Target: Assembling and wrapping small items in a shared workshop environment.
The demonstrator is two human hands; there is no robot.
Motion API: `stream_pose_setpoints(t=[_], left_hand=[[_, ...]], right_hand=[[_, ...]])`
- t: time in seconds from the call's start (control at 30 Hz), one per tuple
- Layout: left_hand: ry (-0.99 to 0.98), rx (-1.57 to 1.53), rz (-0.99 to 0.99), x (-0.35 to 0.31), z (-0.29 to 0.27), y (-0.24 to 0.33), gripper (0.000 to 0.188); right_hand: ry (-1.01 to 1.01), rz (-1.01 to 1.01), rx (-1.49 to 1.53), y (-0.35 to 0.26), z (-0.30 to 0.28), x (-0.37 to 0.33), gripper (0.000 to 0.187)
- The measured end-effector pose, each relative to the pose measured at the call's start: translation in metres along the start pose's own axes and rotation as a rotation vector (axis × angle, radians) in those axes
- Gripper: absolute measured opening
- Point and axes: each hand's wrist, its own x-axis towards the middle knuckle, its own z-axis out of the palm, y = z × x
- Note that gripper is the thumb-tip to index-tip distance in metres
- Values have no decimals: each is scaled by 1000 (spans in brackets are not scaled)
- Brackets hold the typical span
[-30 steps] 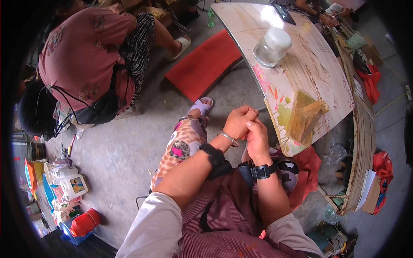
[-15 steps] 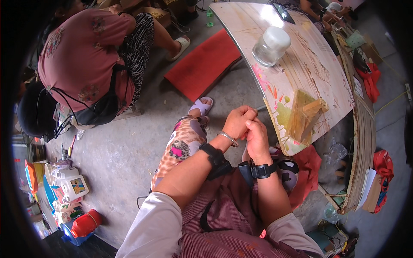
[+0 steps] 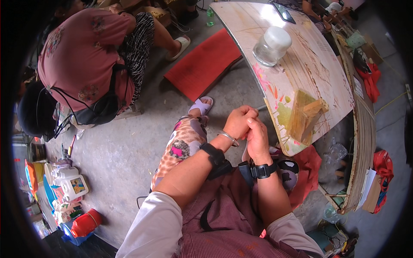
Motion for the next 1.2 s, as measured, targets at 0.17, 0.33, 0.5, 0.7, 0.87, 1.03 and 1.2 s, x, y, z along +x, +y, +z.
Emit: stream_pose_setpoints(t=[0.17, 0.33, 0.5, 0.7, 0.87, 1.03, 1.2], left_hand=[[0, 18, 11, 1, -1, -2, 27], [9, 35, 29, 2, -1, -4, 28], [-9, -9, 1, 4, -1, -6, 28], [13, -54, -2, 0, 1, 0, 25], [8, -47, -7, 2, 0, -2, 25], [-14, -31, -13, 2, -1, -4, 29], [-16, -14, -1, 1, -1, -1, 29]], right_hand=[[-20, 11, 10, -1, 0, 0, 25], [-50, 19, 36, -1, -2, 0, 25], [-24, 14, -5, -4, 0, 0, 25], [-47, 6, -5, -3, -2, 0, 26], [-39, 22, -6, -2, -4, 1, 26], [-17, -1, 51, -3, -1, 0, 21], [-48, 20, -33, -3, -2, 0, 24]])
